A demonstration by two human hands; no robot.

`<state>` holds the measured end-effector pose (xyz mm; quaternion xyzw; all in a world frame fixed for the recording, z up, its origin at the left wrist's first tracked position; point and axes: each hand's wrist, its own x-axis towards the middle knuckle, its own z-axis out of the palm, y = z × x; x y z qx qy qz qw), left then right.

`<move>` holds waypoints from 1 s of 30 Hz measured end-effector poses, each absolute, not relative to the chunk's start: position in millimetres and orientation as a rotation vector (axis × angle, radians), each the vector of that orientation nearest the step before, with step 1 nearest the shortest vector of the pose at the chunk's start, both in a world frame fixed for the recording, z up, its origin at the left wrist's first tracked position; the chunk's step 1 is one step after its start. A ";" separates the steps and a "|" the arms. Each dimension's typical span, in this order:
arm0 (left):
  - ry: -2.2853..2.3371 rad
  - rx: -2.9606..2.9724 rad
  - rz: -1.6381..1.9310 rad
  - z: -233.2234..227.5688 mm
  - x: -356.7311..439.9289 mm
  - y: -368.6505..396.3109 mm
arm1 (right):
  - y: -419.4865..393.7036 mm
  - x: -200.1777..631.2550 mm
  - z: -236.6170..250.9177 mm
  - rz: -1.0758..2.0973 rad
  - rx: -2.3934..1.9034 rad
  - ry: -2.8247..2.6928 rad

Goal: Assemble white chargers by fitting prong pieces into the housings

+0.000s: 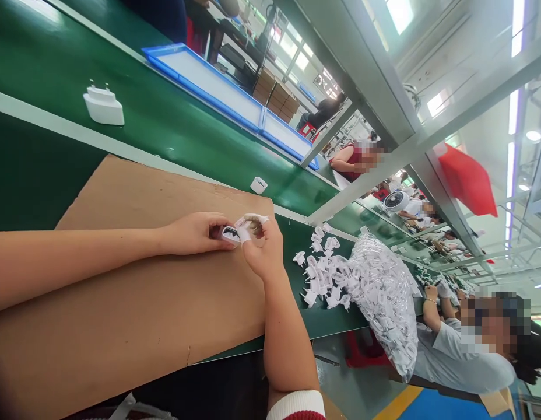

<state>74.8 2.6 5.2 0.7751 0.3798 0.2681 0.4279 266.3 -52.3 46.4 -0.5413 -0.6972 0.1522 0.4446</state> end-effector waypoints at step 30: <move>1.695 1.768 0.850 54.9 93.4 121.4 | -36.8 291.9 45.8 0.883 -1.561 -1.126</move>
